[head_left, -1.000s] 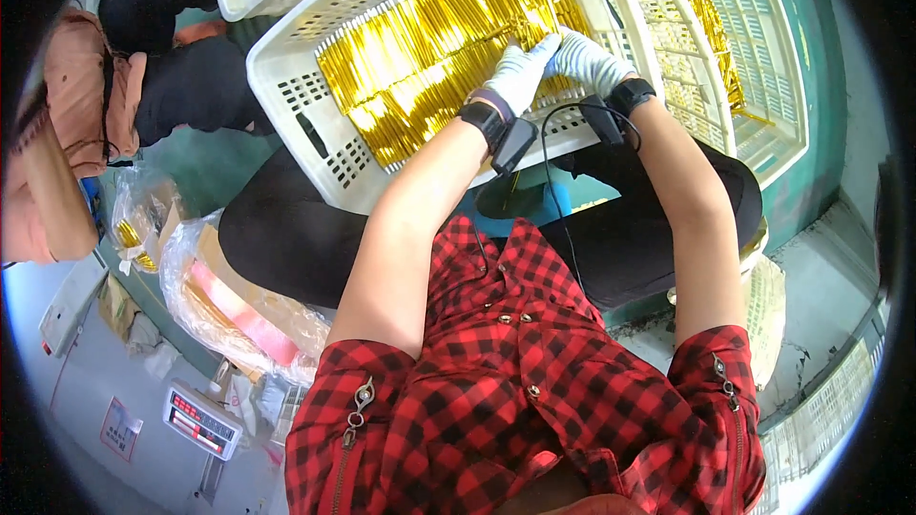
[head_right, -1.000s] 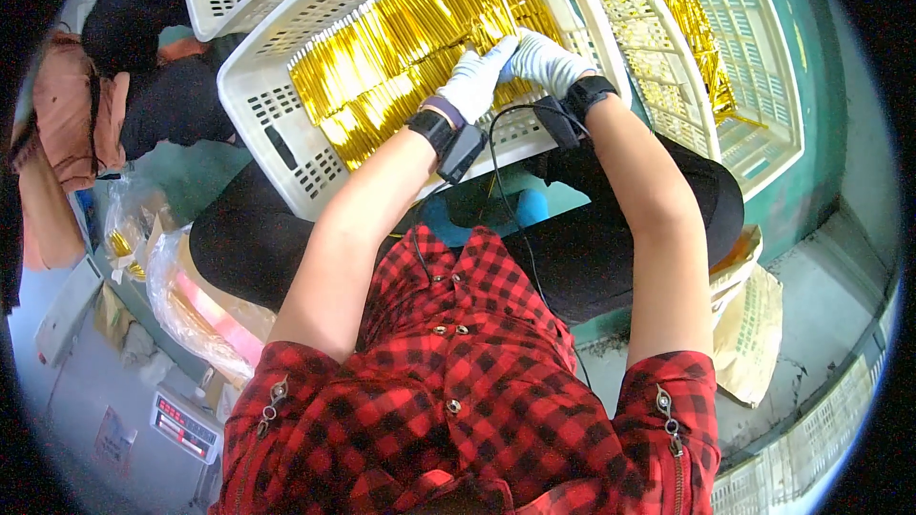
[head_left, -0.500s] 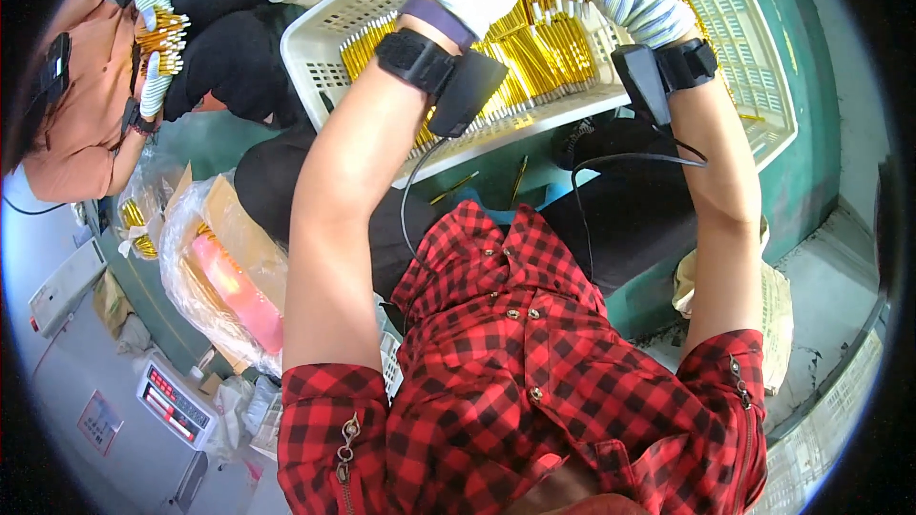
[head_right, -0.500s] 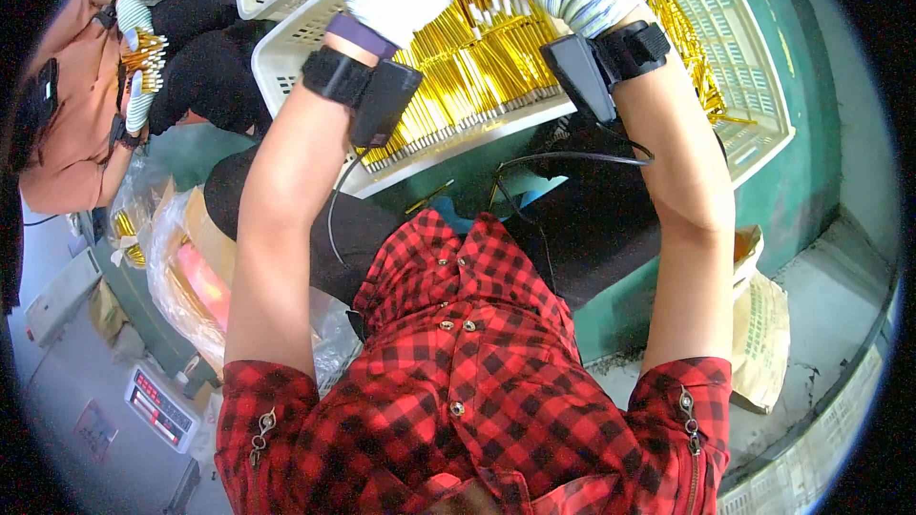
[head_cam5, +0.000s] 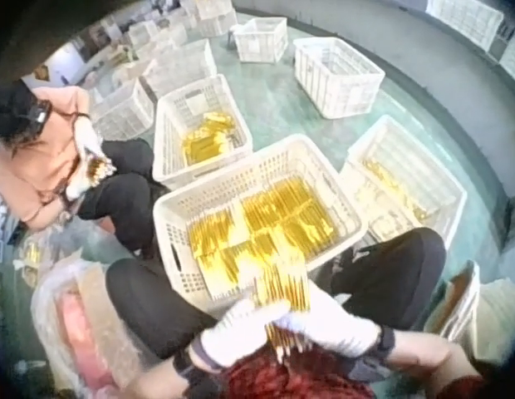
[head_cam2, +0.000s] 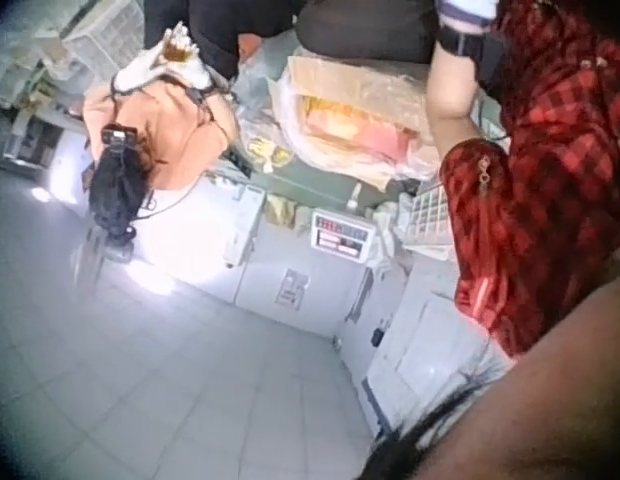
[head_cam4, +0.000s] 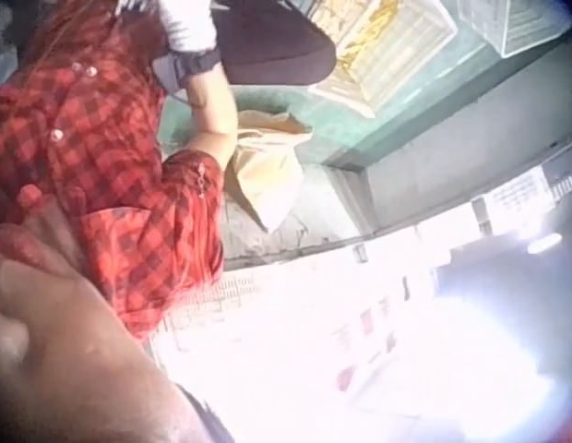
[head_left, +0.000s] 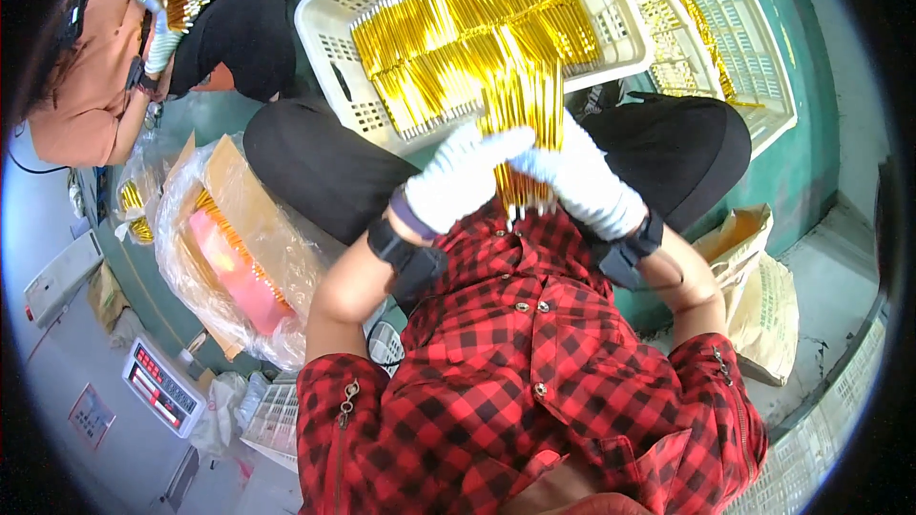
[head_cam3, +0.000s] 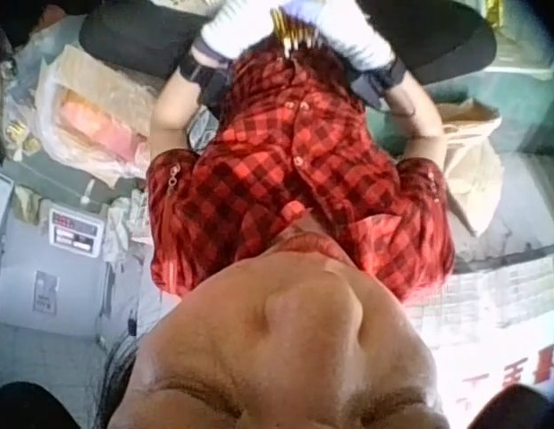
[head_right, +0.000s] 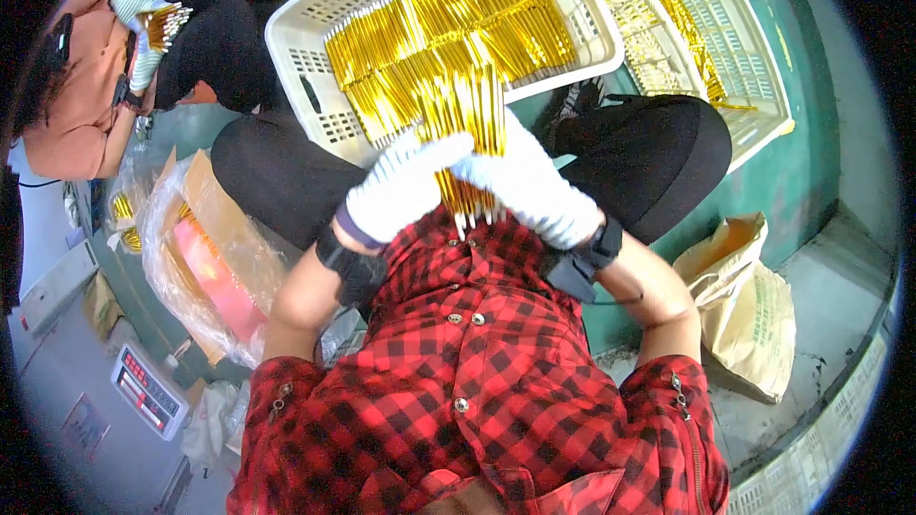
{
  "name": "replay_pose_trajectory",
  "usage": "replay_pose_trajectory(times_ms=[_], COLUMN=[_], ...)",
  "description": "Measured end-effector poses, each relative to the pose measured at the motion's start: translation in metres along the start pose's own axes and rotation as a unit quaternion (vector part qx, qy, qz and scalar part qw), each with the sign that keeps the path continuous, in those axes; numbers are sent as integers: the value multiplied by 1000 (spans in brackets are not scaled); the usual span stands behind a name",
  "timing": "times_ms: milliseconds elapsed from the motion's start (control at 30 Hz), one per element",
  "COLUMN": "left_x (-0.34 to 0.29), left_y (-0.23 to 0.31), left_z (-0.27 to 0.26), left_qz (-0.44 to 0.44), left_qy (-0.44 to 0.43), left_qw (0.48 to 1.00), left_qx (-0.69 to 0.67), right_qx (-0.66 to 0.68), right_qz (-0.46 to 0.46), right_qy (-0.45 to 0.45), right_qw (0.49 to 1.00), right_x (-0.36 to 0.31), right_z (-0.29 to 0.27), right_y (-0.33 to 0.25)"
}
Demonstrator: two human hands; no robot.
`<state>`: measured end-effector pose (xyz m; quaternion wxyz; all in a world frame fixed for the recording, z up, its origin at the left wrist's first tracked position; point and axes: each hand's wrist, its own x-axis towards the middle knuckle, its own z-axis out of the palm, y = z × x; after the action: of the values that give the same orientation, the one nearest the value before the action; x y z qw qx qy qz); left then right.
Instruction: Sorting and packing bundles of gold-colored tubes into plastic crates on a factory floor.
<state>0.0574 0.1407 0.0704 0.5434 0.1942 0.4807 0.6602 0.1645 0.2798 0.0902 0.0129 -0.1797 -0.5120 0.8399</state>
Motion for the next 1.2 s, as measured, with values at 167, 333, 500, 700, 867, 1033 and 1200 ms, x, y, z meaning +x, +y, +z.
replay_pose_trajectory(times_ms=[167,333,500,700,867,1033,1200], left_x=[-43,-37,-32,-30,-30,-31,-33], left_y=[-35,-44,-53,-56,-44,-29,-23], left_z=[6,5,-5,-24,-20,-10,-10], left_qz=[-138,-108,-70,-148,-142,-132,-142], left_qy=[37,100,116,55,34,10,18], left_qw=[980,985,987,952,947,938,932], left_qx=[-142,-92,-82,-264,-285,-322,-333], right_qx=[54,8,50,119,120,136,132], right_qz=[121,114,119,160,182,182,187], right_qy=[-45,-36,-34,-34,-26,-15,-24], right_qw=[990,993,991,979,976,974,973], right_x=[-31,-18,-15,-16,-15,-13,-13], right_z=[-5,-9,-18,-30,-39,-38,-44], right_y=[41,33,48,43,47,47,54])
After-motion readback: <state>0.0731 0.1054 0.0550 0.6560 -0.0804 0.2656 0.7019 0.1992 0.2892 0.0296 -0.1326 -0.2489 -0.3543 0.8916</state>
